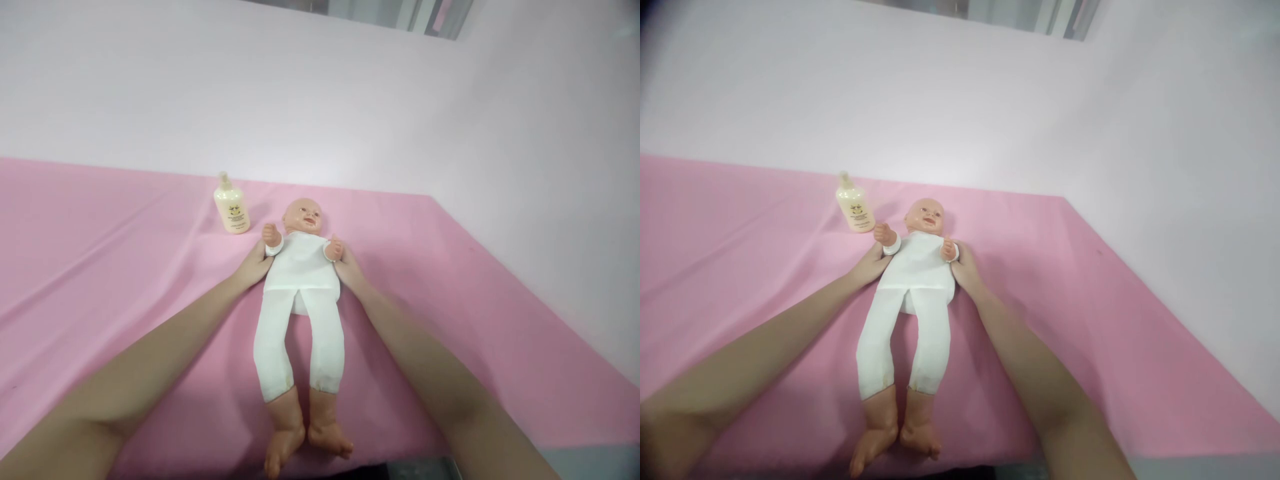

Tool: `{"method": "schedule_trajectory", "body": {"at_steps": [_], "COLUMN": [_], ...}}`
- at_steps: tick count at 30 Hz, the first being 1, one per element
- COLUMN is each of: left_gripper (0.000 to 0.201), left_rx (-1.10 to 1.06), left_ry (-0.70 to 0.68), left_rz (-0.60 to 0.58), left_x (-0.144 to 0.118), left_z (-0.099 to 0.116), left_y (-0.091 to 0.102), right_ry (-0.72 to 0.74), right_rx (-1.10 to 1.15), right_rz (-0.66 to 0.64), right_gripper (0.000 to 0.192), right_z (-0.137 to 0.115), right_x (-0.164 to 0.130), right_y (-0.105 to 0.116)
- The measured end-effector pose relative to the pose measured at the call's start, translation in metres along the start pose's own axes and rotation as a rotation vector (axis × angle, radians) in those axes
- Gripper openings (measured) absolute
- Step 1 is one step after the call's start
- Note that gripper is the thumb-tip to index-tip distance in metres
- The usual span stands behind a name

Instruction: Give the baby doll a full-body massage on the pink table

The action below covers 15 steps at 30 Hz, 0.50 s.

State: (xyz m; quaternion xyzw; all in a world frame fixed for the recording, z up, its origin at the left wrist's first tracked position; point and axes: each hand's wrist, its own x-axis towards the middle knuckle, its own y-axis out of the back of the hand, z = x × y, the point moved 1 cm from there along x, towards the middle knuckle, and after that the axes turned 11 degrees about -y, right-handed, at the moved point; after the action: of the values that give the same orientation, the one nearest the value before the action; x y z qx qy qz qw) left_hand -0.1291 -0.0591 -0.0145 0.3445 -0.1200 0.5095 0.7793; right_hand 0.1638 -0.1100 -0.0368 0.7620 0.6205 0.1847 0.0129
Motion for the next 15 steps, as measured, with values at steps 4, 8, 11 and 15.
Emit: {"method": "schedule_trajectory", "body": {"at_steps": [4,8,11,15], "left_gripper": [0.039,0.043,0.041,0.042], "left_rx": [0.012,0.038,0.049,0.048], "left_ry": [0.02,0.02,0.012,-0.012], "left_rz": [-0.005,-0.004,-0.005,0.003], "left_x": [-0.0002,-0.0006,-0.0003,0.0004], "left_z": [-0.0034,-0.0032,-0.0009,0.0026], "left_y": [0.0006,0.0011,0.0014,0.0009], "right_ry": [-0.021,-0.022,-0.021,-0.014], "right_rx": [0.009,0.011,0.012,0.01], "right_rz": [-0.008,-0.007,-0.006,-0.002], "right_gripper": [0.038,0.038,0.04,0.038], "right_z": [-0.0003,-0.0005,-0.0003,0.0011], "right_x": [0.0002,-0.0001,-0.0008,-0.0011], "right_y": [-0.0009,-0.0012,-0.0012,-0.0011]}}
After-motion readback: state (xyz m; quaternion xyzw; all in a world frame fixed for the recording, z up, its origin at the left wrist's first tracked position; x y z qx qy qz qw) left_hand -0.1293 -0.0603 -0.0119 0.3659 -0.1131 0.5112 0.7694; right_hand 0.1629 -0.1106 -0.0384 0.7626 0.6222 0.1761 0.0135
